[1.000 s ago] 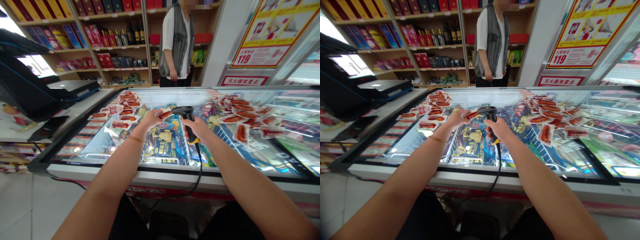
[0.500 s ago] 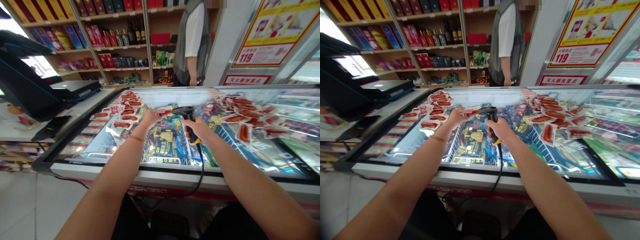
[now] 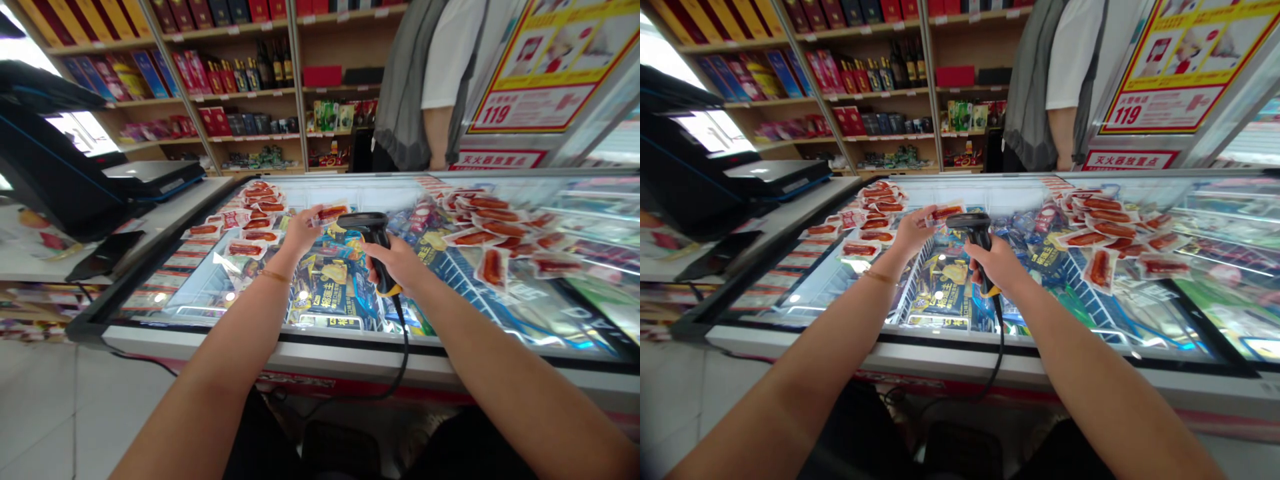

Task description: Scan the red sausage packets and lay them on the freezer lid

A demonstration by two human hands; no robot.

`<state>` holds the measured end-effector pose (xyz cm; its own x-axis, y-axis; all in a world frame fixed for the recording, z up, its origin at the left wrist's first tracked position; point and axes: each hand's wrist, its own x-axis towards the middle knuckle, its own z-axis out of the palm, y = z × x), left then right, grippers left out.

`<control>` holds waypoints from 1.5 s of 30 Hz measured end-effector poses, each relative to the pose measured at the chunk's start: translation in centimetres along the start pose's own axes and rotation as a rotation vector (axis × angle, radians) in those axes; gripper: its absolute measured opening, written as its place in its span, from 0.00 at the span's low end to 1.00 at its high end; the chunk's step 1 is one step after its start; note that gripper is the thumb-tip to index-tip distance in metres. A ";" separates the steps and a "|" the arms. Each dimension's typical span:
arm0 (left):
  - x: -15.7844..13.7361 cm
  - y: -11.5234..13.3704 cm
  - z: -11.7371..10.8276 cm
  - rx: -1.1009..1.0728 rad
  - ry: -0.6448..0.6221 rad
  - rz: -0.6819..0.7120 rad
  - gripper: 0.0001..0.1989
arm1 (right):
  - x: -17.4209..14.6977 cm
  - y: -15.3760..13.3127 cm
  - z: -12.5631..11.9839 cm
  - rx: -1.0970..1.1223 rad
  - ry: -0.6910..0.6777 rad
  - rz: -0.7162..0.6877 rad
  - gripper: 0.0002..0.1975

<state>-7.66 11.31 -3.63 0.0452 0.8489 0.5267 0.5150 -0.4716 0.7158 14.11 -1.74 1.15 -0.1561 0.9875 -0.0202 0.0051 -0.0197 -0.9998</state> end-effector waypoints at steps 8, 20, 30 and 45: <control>-0.3 1.5 -0.6 0.162 0.004 0.068 0.31 | -0.5 0.2 0.4 -0.034 -0.070 -0.039 0.08; -0.4 1.2 -0.3 0.148 0.021 0.102 0.28 | -0.5 0.3 0.5 -0.057 -0.085 -0.047 0.10; -0.5 1.3 0.0 0.107 0.002 0.047 0.29 | -0.3 0.3 0.4 -0.029 -0.057 -0.057 0.09; 0.3 8.8 10.3 -0.117 -0.269 0.029 0.30 | -4.5 -3.7 -11.8 0.015 0.332 -0.034 0.11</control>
<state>5.73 9.91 -1.89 0.2923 0.8599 0.4185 0.4089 -0.5080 0.7581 26.42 -4.32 4.92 0.1750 0.9845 0.0128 -0.0095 0.0146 -0.9998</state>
